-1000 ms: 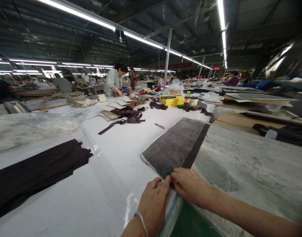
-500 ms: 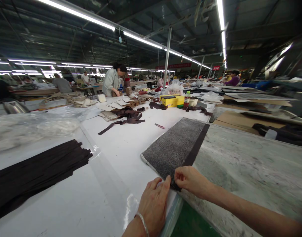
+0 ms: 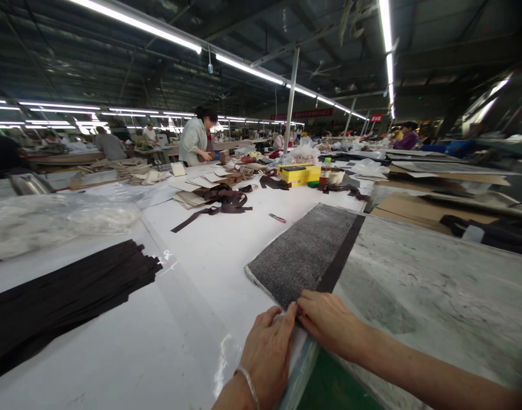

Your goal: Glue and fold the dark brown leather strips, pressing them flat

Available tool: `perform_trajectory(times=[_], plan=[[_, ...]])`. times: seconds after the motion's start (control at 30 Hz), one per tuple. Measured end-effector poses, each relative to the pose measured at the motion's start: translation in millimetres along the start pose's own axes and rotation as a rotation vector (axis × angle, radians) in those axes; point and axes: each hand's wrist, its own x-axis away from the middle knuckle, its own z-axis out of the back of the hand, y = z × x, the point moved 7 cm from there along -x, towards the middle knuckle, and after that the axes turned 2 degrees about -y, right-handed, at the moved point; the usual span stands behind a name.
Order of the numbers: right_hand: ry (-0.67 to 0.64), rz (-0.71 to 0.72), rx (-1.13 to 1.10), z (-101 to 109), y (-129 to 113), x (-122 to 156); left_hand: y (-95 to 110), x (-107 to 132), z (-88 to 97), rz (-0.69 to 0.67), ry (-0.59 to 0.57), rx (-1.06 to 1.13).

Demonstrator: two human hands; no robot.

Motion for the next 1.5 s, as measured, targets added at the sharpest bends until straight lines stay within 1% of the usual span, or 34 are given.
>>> perform_trajectory(times=[0.13,0.3,0.6,0.73,0.87,1.03,1.13,1.23,1.33,1.5], plan=[[-0.022,0.021,0.042,2,-5,1,0,1,-1.0,0.009,-0.003,0.001],[-0.023,0.024,0.062,3,-5,0,0,2,-1.8,0.008,-0.004,-0.002],[0.009,-0.007,0.011,0,-3,-3,1,-1,0.7,0.014,-0.013,-0.015],[0.054,-0.049,-0.107,1,6,-4,1,0,0.0,0.013,-0.016,-0.036],[0.083,-0.125,-0.310,0,24,-4,1,-1,-1.5,0.013,-0.045,-0.075],[0.048,-0.167,-0.620,-12,48,-1,5,-2,-3.1,0.005,-0.092,-0.117],[0.042,-0.170,-0.768,-19,56,3,5,-2,-4.0,-0.001,-0.098,-0.136],[0.057,-0.163,-0.856,-23,60,8,4,-1,-6.9,-0.018,-0.093,-0.154],[0.077,-0.148,-0.882,-24,59,9,3,-2,-10.0,-0.029,-0.087,-0.175],[0.085,-0.102,-0.863,-17,48,14,4,-2,-8.2,-0.009,-0.080,-0.177]])
